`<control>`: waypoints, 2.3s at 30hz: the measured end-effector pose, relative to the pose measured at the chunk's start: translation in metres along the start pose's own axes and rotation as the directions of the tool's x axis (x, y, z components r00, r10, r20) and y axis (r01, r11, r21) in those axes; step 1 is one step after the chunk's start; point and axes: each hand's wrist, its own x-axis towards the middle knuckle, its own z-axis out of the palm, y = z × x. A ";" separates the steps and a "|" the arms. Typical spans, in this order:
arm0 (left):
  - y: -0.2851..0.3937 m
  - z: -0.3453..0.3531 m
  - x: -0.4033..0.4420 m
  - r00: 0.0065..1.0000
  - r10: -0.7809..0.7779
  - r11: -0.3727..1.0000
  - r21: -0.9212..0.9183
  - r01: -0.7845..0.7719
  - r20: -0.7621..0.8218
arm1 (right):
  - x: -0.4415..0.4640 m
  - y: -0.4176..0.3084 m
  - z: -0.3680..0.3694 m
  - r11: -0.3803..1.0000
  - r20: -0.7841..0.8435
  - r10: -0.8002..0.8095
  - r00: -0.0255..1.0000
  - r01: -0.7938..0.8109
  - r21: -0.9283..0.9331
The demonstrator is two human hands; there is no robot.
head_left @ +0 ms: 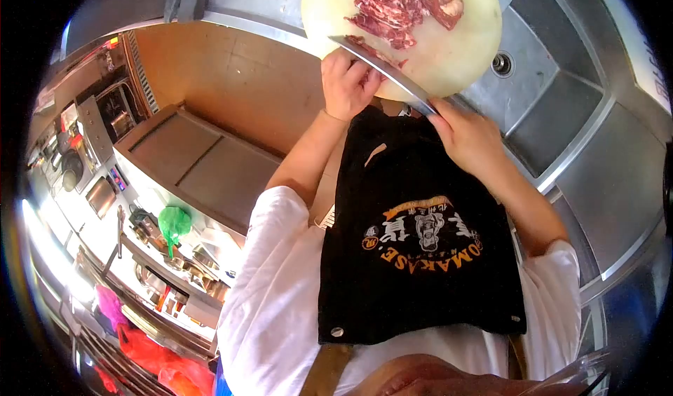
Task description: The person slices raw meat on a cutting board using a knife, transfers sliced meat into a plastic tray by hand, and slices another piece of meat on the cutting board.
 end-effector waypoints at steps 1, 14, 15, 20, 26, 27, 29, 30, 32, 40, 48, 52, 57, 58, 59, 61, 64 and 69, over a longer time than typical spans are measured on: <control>0.000 0.001 0.003 1.000 -0.001 1.000 0.002 0.001 -0.001 | 0.013 -0.004 0.001 0.999 0.032 0.023 0.999 -0.022 -0.036; 0.006 -0.001 0.006 0.998 0.030 0.999 -0.011 -0.031 -0.060 | 0.105 -0.006 0.028 0.996 -0.001 -0.071 0.997 0.071 0.062; 0.004 -0.002 0.009 0.998 0.039 0.999 -0.011 -0.040 -0.053 | 0.104 -0.004 0.030 0.995 -0.012 -0.074 0.997 0.075 0.065; 0.006 0.000 0.002 1.000 -0.016 0.999 -0.028 0.016 -0.016 | 0.025 0.045 0.035 0.999 -0.098 -0.011 0.995 0.008 -0.033; 0.016 -0.006 0.001 0.996 -0.048 0.998 -0.052 0.044 -0.078 | 0.040 0.051 0.006 0.998 -0.169 -0.040 0.985 0.048 0.048; 0.014 -0.006 0.002 0.996 -0.043 0.998 -0.048 0.039 -0.079 | 0.046 0.041 0.002 0.996 -0.178 -0.051 0.983 0.065 0.069; 0.011 -0.005 0.001 0.997 -0.019 0.999 -0.045 0.015 -0.074 | 0.026 0.019 -0.005 0.995 -0.157 -0.057 0.986 0.070 0.073; 0.010 -0.005 0.000 0.997 -0.019 0.999 -0.048 0.015 -0.074 | 0.012 0.012 -0.007 0.995 -0.143 -0.067 0.988 0.076 0.062; 0.008 -0.003 -0.002 0.998 -0.018 1.000 0.017 0.019 -0.054 | -0.013 -0.004 -0.016 0.997 -0.094 -0.057 0.994 0.062 0.051; 0.000 0.000 -0.004 0.999 0.019 1.000 0.019 -0.019 -0.029 | 0.007 -0.008 -0.005 0.997 -0.077 -0.077 0.994 0.077 0.007; -0.003 0.004 -0.003 0.998 0.030 0.999 0.014 -0.029 -0.052 | -0.015 -0.008 -0.014 0.996 -0.033 -0.022 0.999 0.024 0.080; -0.003 0.000 0.000 0.997 0.062 0.998 -0.014 -0.063 -0.047 | 0.005 -0.010 -0.010 0.997 0.084 0.061 0.995 -0.064 0.034; -0.004 0.000 -0.001 0.997 0.070 0.997 -0.013 -0.070 -0.031 | 0.048 -0.005 0.018 0.994 -0.016 -0.071 0.997 0.072 0.085; -0.005 0.002 0.000 0.997 0.071 0.997 -0.004 -0.071 -0.043 | 0.036 -0.003 0.014 0.994 -0.020 -0.066 0.998 0.067 0.081; -0.006 0.004 0.002 0.996 0.075 0.997 -0.008 -0.075 -0.049 | 0.015 0.000 0.008 0.999 0.005 -0.017 1.000 0.017 0.046; -0.004 0.003 -0.001 0.998 0.043 0.999 -0.018 -0.044 -0.049 | -0.009 0.008 0.004 1.000 0.043 0.029 0.999 -0.029 0.011; -0.003 0.003 0.000 0.999 0.031 0.999 -0.014 -0.031 -0.039 | 0.004 0.015 0.019 1.000 0.022 0.022 1.000 -0.023 0.016; 0.001 -0.004 0.005 0.999 0.029 0.998 -0.063 -0.031 -0.031 | 0.107 -0.012 0.038 0.996 -0.042 -0.093 0.995 0.093 -0.012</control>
